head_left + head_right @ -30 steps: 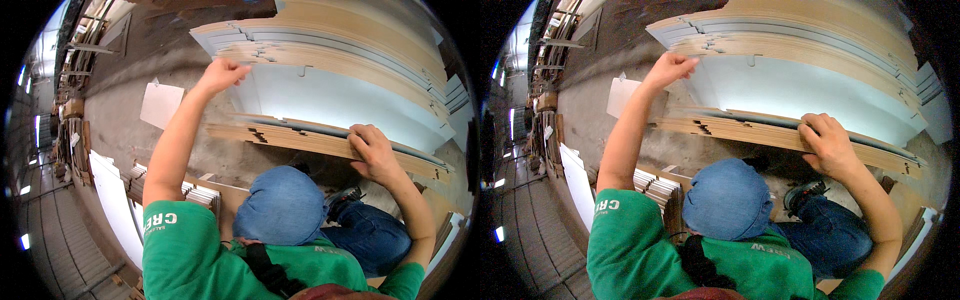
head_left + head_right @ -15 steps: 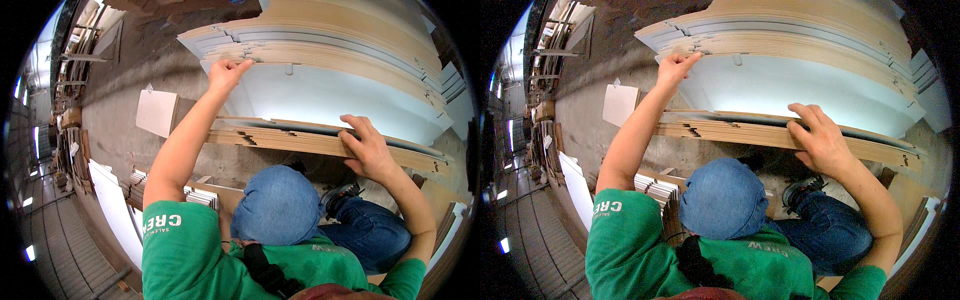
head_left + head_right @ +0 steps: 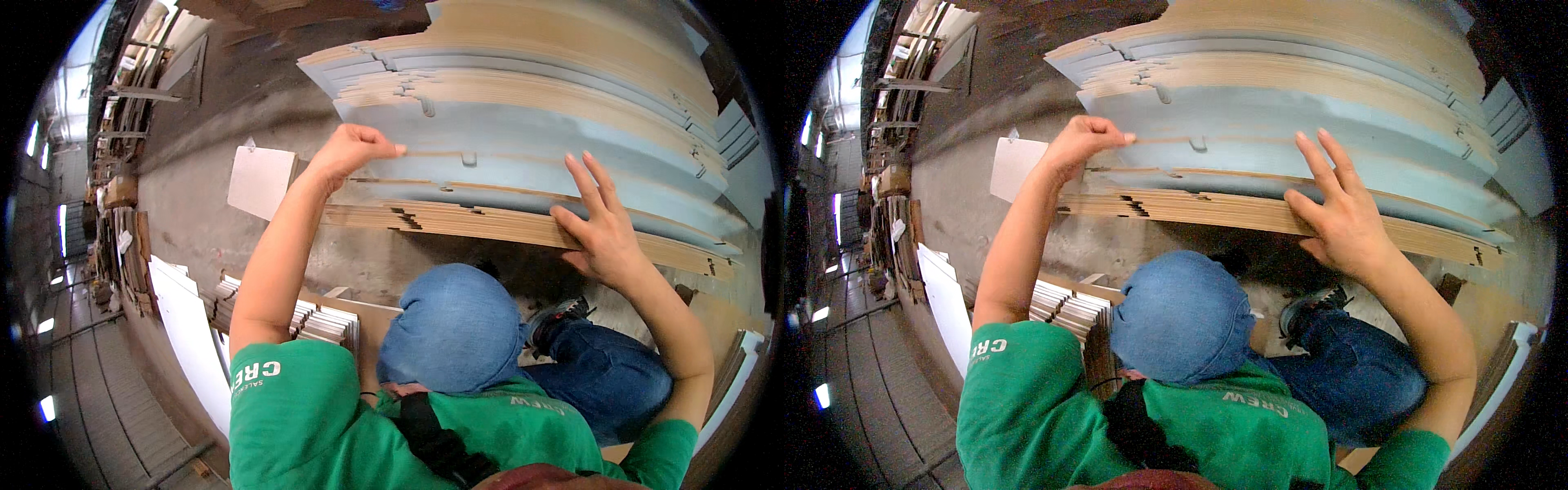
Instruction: The person sits on the floor and repeatedly picks up small white plastic clips from a stack, peels off backing paper, and places them onto the edges of large white panels. The person handles the panels and clips one at a time, stacking the prepared panels as they work.
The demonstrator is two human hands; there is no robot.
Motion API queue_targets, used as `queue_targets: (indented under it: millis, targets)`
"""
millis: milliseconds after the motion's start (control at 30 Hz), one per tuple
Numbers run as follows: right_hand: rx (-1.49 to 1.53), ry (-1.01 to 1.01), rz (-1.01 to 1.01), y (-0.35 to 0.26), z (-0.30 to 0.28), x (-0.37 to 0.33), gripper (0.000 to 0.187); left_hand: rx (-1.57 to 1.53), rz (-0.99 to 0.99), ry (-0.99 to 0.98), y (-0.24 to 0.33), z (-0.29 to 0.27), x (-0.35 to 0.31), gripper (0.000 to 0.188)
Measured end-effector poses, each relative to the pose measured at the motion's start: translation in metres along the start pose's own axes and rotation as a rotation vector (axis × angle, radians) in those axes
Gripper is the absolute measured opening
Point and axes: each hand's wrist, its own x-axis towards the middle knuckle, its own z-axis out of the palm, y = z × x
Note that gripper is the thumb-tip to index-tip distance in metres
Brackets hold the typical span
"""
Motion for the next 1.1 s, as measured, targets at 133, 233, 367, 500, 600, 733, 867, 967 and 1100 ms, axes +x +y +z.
queue_targets:
  millis: [133, 233, 367, 500, 600, 733, 867, 967, 1100]
  targets:
    - [-0.058, -0.111, -0.026, 0.001, 0.000, -0.001, 0.066, -0.014, 0.086, -0.109, -0.018, -0.014, 0.005, 0.024]
    - [0.065, -0.134, -0.013, 0.000, 0.005, -0.001, 0.066, -0.197, 0.043, 0.424, -0.033, -0.028, 0.031, 0.031]
    - [0.085, -0.126, -0.018, -0.005, 0.003, 0.001, 0.067, -0.232, -0.117, 0.517, -0.057, -0.036, 0.051, 0.037]
    - [0.078, -0.121, -0.006, -0.004, 0.002, 0.003, 0.066, -0.267, -0.031, 0.482, -0.059, -0.031, 0.061, 0.035]
    - [0.085, -0.113, -0.003, -0.003, 0.004, 0.003, 0.066, -0.292, -0.043, 0.508, -0.055, -0.030, 0.055, 0.032]
    - [0.074, -0.144, 0.001, -0.003, 0.002, 0.004, 0.067, -0.383, -0.061, 0.503, -0.051, -0.027, 0.050, 0.028]
    - [0.095, -0.119, -0.009, -0.002, 0.001, 0.002, 0.067, -0.435, -0.056, 0.518, -0.048, -0.025, 0.043, 0.025]
    - [0.095, -0.122, -0.007, -0.002, 0.002, 0.003, 0.066, -0.416, -0.054, 0.505, -0.048, -0.024, 0.041, 0.023]
    - [0.107, -0.097, -0.021, 0.002, 0.007, 0.002, 0.066, -0.366, -0.045, 0.443, -0.058, -0.033, 0.032, 0.019]
